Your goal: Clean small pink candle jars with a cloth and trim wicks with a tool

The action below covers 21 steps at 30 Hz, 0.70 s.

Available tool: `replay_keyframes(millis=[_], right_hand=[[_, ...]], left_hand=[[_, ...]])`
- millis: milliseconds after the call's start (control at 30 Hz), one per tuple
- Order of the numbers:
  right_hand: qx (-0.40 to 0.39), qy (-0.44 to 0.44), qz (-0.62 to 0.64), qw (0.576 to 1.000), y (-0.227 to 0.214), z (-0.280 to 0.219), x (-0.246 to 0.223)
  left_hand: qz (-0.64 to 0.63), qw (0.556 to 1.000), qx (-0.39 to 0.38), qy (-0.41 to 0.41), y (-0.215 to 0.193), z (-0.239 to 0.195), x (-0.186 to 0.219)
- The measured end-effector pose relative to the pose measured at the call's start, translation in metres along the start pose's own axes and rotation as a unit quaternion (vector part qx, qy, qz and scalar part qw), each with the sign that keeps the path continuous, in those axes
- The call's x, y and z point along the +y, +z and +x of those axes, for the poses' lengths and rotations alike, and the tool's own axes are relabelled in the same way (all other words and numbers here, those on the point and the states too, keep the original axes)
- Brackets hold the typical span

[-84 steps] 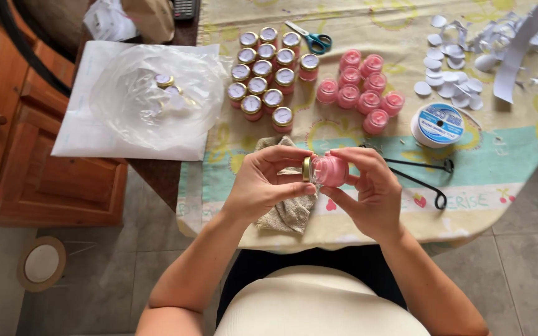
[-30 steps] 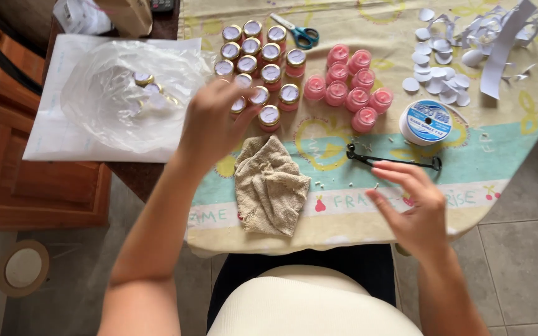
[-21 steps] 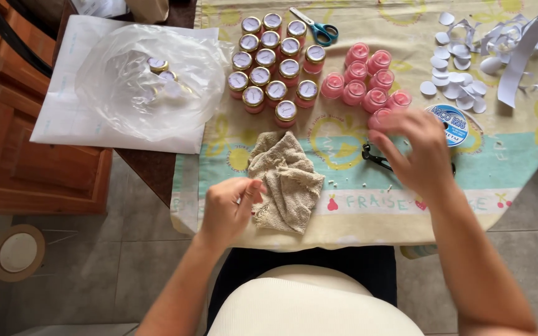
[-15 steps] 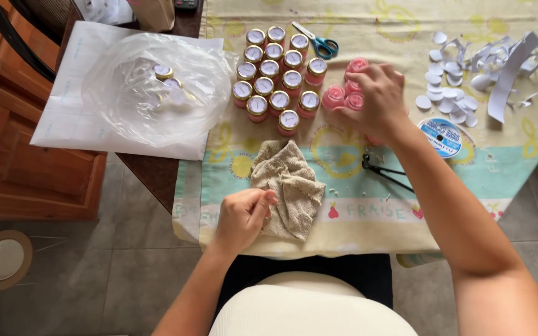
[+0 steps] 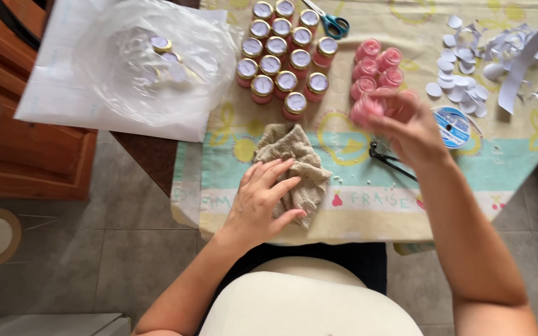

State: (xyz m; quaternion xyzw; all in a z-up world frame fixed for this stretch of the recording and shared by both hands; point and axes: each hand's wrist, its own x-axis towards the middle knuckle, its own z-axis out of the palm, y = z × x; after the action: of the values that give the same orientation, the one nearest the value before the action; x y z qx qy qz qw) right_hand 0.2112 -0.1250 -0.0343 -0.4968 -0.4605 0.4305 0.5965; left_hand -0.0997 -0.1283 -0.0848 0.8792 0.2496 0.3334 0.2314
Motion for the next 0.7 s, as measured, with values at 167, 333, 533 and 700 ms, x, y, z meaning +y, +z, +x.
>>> replay_keyframes(millis=[167, 333, 533, 700], right_hand=[[-0.044, 0.071, 0.259, 0.962, -0.017, -0.061, 0.025], [-0.038, 0.059, 0.342, 0.937, -0.022, -0.079, 0.035], [-0.001, 0.014, 0.218, 0.976, 0.003, -0.079, 0.037], [-0.082, -0.139, -0.212, 0.964, 0.057, -0.076, 0.025]], left_hand=[[0.039, 0.995, 0.047, -0.074, 0.011, 0.004, 0.002], [0.075, 0.988, 0.030, -0.134, 0.022, -0.001, -0.009], [0.035, 0.992, 0.080, -0.089, 0.010, 0.004, 0.005], [-0.042, 0.994, -0.053, -0.090, 0.005, 0.003, 0.012]])
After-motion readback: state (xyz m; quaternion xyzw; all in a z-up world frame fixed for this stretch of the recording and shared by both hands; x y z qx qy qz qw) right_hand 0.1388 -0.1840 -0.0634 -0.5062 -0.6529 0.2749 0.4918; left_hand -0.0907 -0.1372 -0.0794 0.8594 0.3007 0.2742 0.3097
